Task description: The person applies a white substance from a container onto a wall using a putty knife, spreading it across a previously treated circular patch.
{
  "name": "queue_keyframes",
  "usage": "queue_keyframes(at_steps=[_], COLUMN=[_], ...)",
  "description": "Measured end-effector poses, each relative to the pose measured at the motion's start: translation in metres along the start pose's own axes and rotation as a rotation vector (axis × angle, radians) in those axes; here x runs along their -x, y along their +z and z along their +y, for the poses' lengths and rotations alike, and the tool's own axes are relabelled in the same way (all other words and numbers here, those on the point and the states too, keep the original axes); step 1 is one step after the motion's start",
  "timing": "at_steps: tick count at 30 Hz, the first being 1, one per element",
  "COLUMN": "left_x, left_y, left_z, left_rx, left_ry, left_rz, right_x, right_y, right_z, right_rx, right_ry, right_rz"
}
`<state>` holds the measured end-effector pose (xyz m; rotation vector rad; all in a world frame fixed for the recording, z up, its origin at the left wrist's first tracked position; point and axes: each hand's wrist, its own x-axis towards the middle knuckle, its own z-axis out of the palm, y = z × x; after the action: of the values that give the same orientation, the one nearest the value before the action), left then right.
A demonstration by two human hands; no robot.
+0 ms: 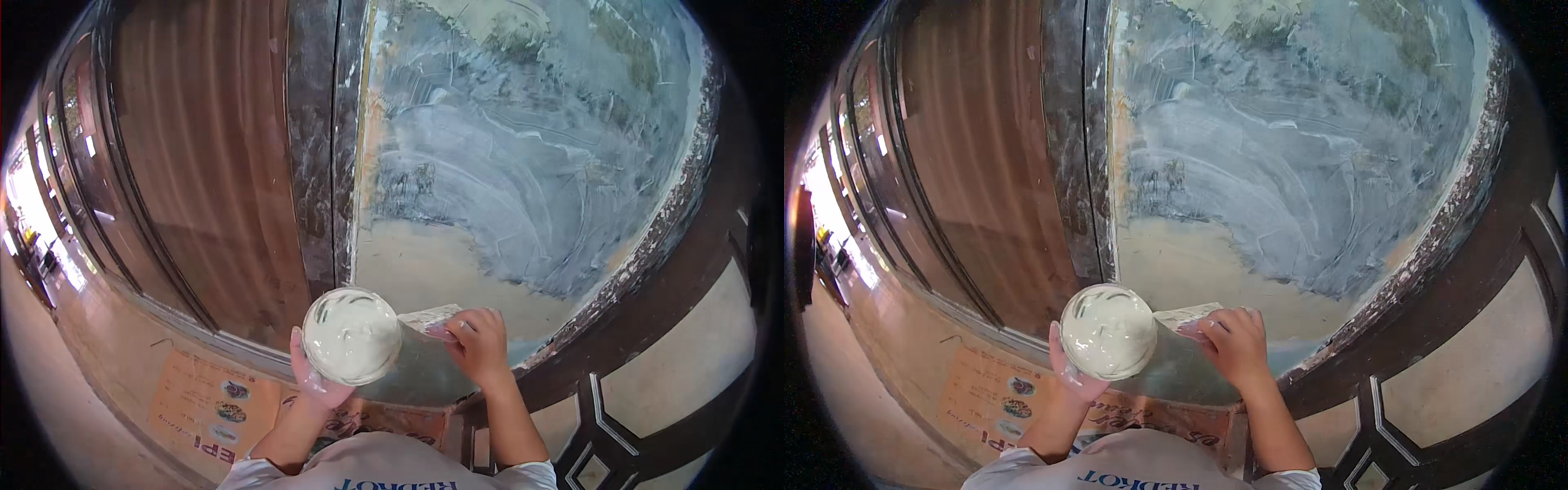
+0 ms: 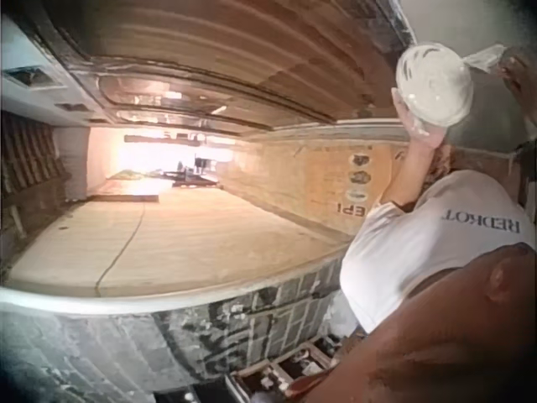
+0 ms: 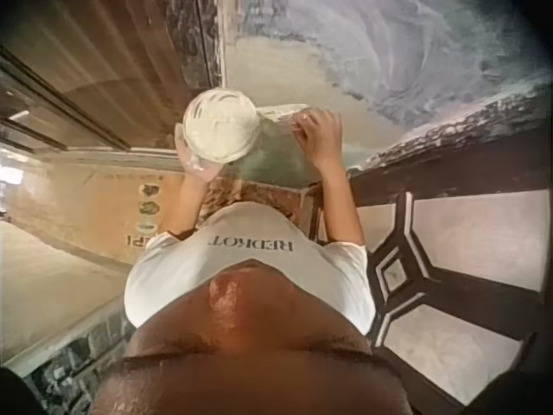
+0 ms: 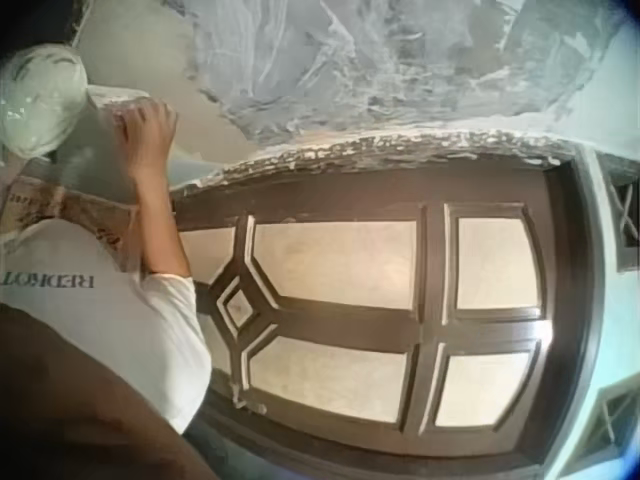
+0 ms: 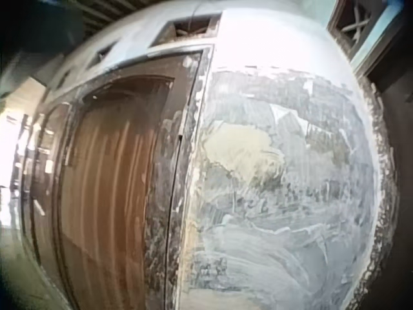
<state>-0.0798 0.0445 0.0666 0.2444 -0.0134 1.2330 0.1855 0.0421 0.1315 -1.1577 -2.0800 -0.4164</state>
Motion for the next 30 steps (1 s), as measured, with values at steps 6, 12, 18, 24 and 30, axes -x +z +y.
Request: queue_keyframes(at_steps=[6, 12, 18, 24, 30], left_x=[-0.003, -0.003, -0.001, -0.002, -0.004], left_y=[0.000, 0.005, -0.003, -0.005, -0.011], left_z=[0.003, 0.013, 0.028, 0.044, 0.065], left_rx=[-0.006, -0.054, -0.035, 0.007, -0.073], left_ry=[-0.006, 0.012, 0.020, 0.036, 0.055], left_rz=[-0.016, -0.050, -0.070, -0.099, -0.127], right_x=[-0.031, -0.112, -0.198, -0.260, -0.290], right_y=[-0.025, -0.089, -0.145, -0.181, -0.180], right_z=[0.012, 0.004, 0.022, 0.059, 0.068], right_rx=[0.082, -0.140, -0.029, 0.110, 0.296], right_ry=[0.015, 0.226, 0.159, 0.150, 0.258], right_rz=[0.106, 0.349, 0.484, 0.628, 0.525])
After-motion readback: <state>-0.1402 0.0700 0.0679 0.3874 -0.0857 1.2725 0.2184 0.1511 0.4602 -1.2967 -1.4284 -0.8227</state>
